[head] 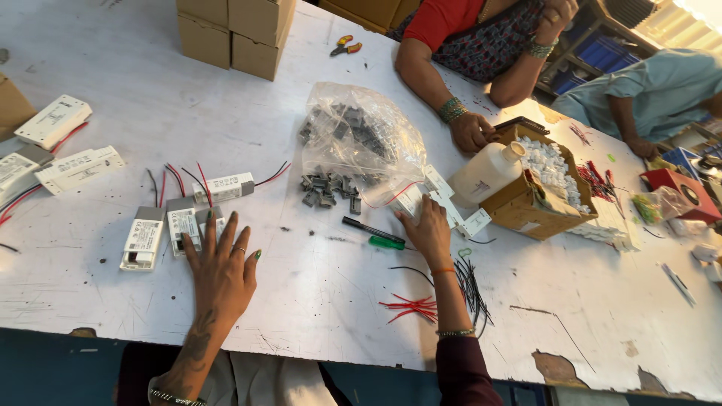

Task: The person assembles small white electronic devices by inserting red and black wires into terminal blocks and securing them with a screwdriver. They handle multiple units, aligning wires and tightening screws, then stack the completed devices on the table.

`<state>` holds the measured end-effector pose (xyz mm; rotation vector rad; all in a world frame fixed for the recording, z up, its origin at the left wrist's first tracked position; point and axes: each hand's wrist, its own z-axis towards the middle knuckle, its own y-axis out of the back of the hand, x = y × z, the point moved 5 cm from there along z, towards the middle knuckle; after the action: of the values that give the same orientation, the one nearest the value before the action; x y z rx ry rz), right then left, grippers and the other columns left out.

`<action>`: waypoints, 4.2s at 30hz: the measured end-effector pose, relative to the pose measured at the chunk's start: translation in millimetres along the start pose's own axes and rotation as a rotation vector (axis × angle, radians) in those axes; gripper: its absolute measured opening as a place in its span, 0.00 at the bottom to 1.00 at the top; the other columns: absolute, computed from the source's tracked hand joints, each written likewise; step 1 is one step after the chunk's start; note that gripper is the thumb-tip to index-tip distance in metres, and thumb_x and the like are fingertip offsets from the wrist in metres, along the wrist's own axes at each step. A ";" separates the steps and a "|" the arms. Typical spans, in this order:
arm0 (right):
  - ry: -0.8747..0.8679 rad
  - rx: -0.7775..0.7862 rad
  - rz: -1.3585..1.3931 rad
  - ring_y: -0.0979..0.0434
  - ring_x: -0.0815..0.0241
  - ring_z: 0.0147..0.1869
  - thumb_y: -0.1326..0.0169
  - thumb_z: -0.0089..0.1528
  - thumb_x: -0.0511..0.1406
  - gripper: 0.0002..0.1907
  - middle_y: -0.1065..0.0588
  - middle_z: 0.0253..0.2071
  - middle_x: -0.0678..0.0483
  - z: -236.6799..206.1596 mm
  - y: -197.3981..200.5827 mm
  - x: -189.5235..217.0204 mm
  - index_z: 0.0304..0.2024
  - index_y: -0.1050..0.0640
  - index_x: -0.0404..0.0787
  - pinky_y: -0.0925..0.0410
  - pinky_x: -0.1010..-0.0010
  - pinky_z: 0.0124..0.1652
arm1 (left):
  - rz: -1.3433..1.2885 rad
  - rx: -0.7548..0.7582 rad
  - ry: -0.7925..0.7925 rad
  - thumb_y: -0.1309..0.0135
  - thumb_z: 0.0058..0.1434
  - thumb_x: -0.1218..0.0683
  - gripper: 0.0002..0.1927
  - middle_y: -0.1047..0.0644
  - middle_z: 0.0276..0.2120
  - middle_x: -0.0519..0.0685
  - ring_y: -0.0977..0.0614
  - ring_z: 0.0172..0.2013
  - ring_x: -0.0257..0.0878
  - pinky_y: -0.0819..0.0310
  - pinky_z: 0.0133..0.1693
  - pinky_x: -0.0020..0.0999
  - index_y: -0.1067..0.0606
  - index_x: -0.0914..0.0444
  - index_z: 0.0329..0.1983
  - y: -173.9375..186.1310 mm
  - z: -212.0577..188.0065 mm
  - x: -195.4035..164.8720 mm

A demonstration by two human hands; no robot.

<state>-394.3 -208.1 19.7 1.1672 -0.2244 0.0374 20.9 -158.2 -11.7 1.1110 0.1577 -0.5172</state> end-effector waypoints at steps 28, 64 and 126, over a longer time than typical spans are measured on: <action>0.296 0.318 0.585 0.30 0.41 0.62 0.33 0.49 0.34 0.41 0.31 0.60 0.43 -148.1 72.6 203.5 0.65 0.32 0.38 0.35 0.54 0.58 | -0.634 0.475 0.100 0.31 0.53 0.47 0.43 0.23 0.50 0.56 0.21 0.50 0.51 0.26 0.52 0.43 0.37 0.56 0.70 17.7 -31.1 -71.1; 0.248 0.143 0.574 0.20 0.54 0.38 0.44 0.56 0.25 0.17 0.20 0.47 0.51 -111.2 43.0 122.2 0.48 0.20 0.40 0.27 0.66 0.38 | -0.370 0.573 -0.379 0.33 0.47 0.32 0.51 0.36 0.67 0.49 0.39 0.70 0.46 0.61 0.71 0.54 0.38 0.57 0.69 5.6 -21.9 -99.5; 0.322 0.289 0.810 0.29 0.46 0.67 0.52 0.68 0.29 0.24 0.31 0.67 0.44 -96.5 12.2 181.5 0.68 0.32 0.38 0.35 0.62 0.62 | -0.149 0.507 -0.216 0.39 0.45 0.25 0.67 0.58 0.77 0.59 0.58 0.75 0.50 0.73 0.69 0.63 0.55 0.65 0.75 5.2 -16.5 -97.9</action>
<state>-203.7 -130.8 30.1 1.2693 -0.4016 0.9896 -59.7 -110.6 21.7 1.5325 -0.0866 -0.8355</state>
